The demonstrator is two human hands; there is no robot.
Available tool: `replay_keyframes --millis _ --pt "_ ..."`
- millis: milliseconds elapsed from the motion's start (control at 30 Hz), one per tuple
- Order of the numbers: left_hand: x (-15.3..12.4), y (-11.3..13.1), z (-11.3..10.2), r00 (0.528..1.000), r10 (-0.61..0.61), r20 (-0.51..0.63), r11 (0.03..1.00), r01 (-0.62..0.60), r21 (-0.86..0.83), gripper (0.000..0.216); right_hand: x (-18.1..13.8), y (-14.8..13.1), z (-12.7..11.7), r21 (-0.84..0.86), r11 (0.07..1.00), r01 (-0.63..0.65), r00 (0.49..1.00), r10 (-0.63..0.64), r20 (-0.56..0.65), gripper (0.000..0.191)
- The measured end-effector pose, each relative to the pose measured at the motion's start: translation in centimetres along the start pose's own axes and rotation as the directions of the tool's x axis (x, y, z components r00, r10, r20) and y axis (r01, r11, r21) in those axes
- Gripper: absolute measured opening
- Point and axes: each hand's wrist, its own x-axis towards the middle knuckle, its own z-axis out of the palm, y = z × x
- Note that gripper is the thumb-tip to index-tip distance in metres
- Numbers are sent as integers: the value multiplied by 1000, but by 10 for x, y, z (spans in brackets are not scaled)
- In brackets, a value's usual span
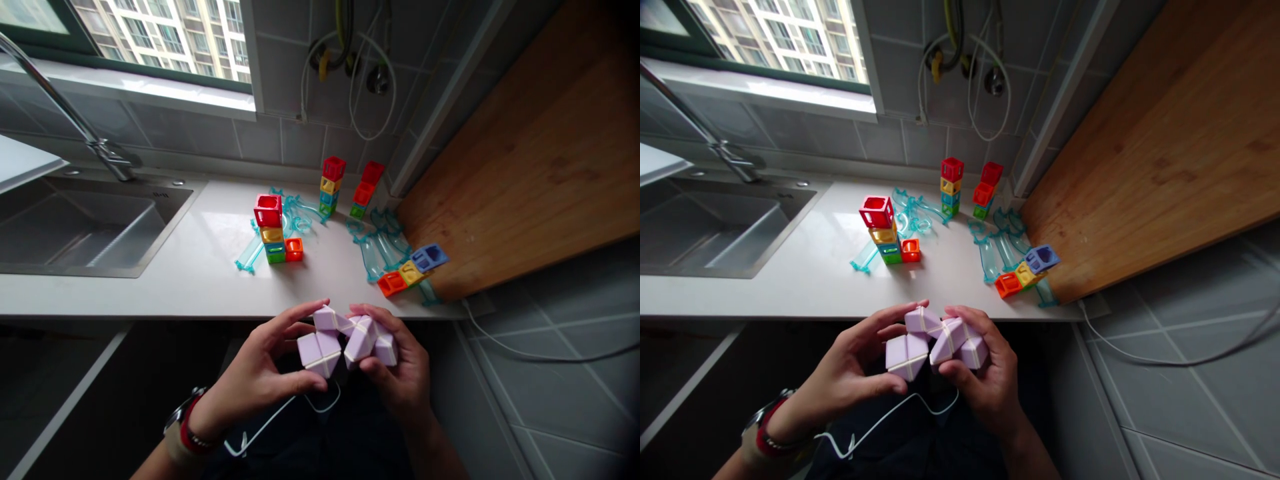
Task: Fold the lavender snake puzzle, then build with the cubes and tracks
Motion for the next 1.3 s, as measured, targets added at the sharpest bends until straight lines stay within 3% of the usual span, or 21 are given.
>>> replay_keyframes --millis 133,267,533,767,1067,1200,1300 --pt "2 1 5 997 8 -74 993 0 117 83 4 -3 3 -4 998 -58 996 58 -73 46" --pt "1 -6 5 993 31 -118 985 -10 173 80 8 -5 4 12 998 -57 997 58 -47 40" --pt "-8 -14 -1 986 147 -78 968 -127 216 91 11 -5 0 13 999 44 996 -45 79 41" --pt "-16 -5 -6 977 206 60 907 -214 363 92 8 -12 -3 77 989 123 970 -137 201 43" --pt "-31 -3 -2 940 331 85 817 -331 472 92 0 -27 -11 -20 979 203 933 -187 306 52" --pt "-37 6 -2 948 298 110 854 -316 412 91 -6 -33 -12 -46 973 224 927 -198 317 55" --pt "-39 9 -4 983 160 95 961 -177 211 101 -10 -34 -11 -74 969 236 924 -200 326 54"
